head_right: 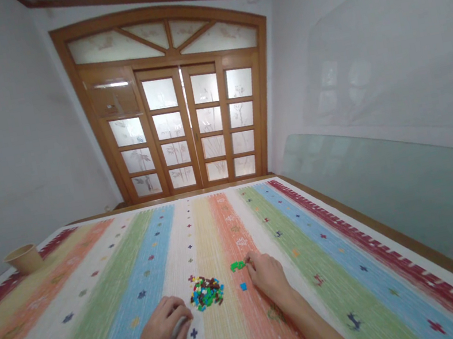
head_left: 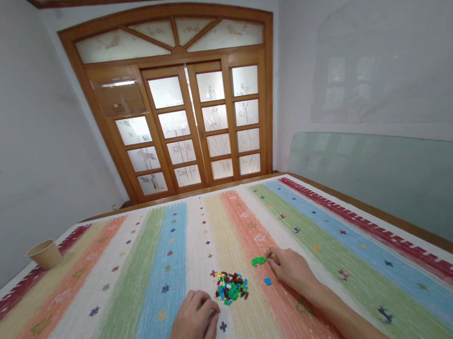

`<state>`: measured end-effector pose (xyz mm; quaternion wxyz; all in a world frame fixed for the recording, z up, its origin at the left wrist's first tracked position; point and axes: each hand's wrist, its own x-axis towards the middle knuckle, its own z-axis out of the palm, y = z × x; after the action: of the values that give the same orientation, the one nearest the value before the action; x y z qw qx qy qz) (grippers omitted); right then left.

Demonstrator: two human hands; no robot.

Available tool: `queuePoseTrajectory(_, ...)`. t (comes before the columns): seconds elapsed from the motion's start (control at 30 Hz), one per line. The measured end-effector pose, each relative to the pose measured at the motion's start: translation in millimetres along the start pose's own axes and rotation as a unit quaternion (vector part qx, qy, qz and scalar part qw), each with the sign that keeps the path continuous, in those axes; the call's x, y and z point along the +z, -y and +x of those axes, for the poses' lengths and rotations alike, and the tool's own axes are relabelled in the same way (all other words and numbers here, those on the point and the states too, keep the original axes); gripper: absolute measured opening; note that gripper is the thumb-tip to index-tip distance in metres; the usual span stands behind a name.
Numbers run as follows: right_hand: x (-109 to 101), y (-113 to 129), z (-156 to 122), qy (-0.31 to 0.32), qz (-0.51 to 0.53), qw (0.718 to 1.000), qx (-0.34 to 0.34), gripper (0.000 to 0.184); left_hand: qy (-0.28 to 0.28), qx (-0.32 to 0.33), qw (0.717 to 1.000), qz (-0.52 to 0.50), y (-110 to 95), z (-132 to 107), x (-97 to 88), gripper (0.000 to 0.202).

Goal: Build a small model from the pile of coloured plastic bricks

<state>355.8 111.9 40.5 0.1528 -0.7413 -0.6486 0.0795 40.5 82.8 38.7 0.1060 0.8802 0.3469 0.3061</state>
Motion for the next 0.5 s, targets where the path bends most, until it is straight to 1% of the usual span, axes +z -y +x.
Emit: queuePoseTrajectory(0.5,2.0,1.0,-1.0,-0.014,0.0,1.0,-0.007,0.026,0.012,-0.005,1.0,0.012,3.3,-3.0,2.9,0.015)
